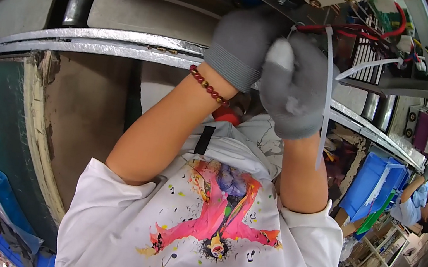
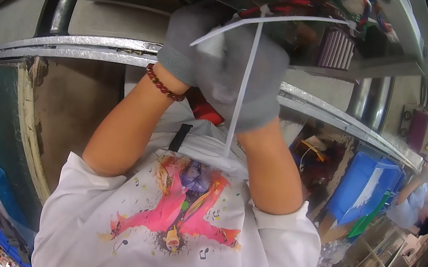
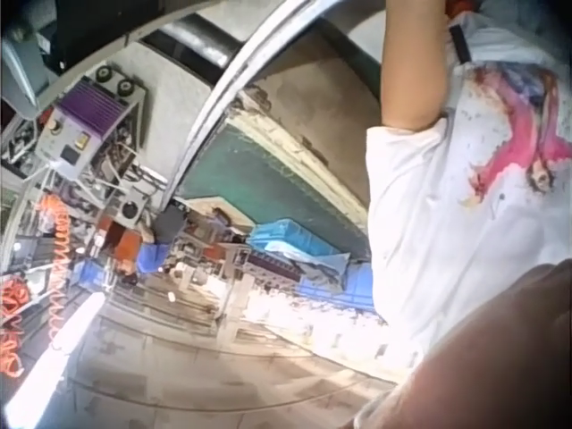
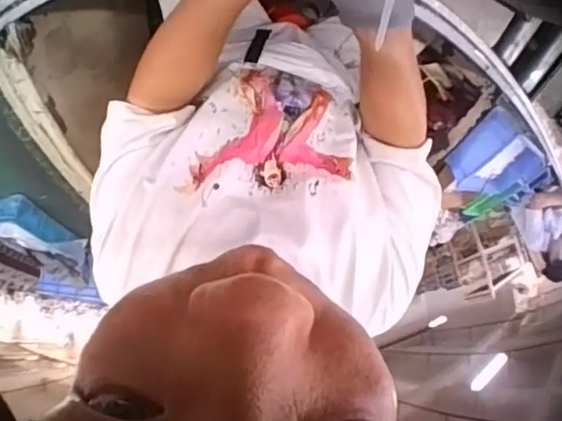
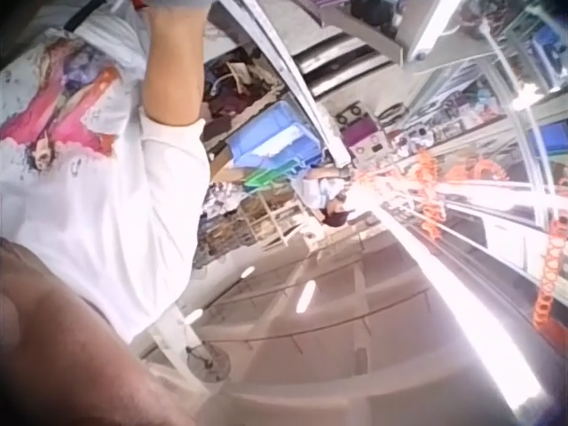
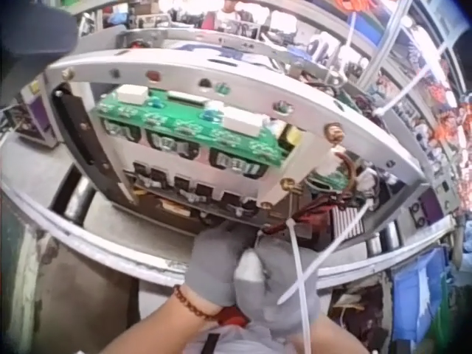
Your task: Assembling and wiring internal components of an electronic machine using cable ties.
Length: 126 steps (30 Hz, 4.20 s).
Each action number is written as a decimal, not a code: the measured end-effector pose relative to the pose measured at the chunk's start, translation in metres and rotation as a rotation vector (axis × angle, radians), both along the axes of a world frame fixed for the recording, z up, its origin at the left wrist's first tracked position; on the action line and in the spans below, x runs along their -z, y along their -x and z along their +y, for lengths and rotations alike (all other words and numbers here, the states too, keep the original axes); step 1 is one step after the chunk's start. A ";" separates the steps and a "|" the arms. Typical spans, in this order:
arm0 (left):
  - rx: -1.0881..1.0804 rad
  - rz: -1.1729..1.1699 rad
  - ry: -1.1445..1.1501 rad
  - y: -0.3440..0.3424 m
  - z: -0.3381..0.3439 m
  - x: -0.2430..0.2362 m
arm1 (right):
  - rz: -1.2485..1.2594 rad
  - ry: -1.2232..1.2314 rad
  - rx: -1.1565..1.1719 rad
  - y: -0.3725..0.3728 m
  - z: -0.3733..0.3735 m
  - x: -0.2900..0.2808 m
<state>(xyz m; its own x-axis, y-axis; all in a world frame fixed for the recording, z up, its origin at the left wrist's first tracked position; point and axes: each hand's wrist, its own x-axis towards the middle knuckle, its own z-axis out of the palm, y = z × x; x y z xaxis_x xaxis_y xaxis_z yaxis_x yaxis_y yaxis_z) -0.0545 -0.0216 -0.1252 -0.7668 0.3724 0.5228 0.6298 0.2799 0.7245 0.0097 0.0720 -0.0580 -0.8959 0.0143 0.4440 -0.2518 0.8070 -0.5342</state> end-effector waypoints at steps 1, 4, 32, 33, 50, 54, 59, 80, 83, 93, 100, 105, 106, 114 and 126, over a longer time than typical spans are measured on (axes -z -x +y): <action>-0.019 0.015 -0.018 0.002 -0.001 -0.002 | 0.000 0.004 0.007 -0.003 0.007 0.002; -0.029 0.022 -0.008 0.000 -0.001 -0.008 | 0.026 0.027 0.055 -0.012 0.021 0.000; -0.103 0.266 -0.203 0.003 0.014 -0.023 | -0.085 -0.034 -0.430 -0.044 0.019 0.018; -0.154 0.255 -0.139 -0.001 0.011 -0.028 | -0.049 -0.001 -0.470 -0.056 0.002 -0.008; -0.064 0.034 0.346 -0.012 -0.006 -0.056 | 0.006 0.020 0.333 -0.016 0.042 0.011; 0.066 0.003 0.358 -0.009 -0.002 -0.054 | 0.113 -0.042 0.230 -0.004 0.051 0.011; 0.168 0.001 0.084 -0.004 0.000 -0.041 | 0.054 -0.060 0.215 -0.002 0.053 -0.001; 0.073 -0.140 0.204 -0.030 -0.092 -0.038 | -0.039 0.101 0.112 -0.017 0.025 0.035; -0.294 0.333 0.404 -0.011 -0.088 -0.030 | -0.247 0.063 0.214 -0.006 0.009 0.040; -0.422 0.216 0.220 0.020 -0.059 -0.004 | 0.196 -0.071 0.437 0.015 0.013 0.075; -0.468 0.002 0.124 0.014 -0.031 -0.012 | 0.187 -0.124 0.492 0.008 0.024 0.057; -0.533 0.151 0.150 0.013 -0.022 -0.004 | 0.235 -0.103 0.458 0.006 0.034 0.061; -0.525 0.083 0.167 0.013 -0.024 -0.006 | 0.150 -0.123 0.454 0.006 0.037 0.060; -0.263 -0.063 0.156 -0.014 -0.069 -0.088 | 0.028 0.208 0.225 -0.053 0.044 -0.001; 0.418 0.463 0.597 0.038 0.011 -0.230 | 0.500 0.256 0.298 0.000 0.038 -0.024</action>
<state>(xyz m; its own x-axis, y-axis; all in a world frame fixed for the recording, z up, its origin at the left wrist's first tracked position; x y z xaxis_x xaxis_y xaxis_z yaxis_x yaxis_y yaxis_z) -0.0921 -0.0109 0.1048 -0.2635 0.8885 0.3756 0.9616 0.2113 0.1750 0.0094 0.1097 -0.0342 -0.5221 0.3922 0.7574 -0.3048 0.7436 -0.5951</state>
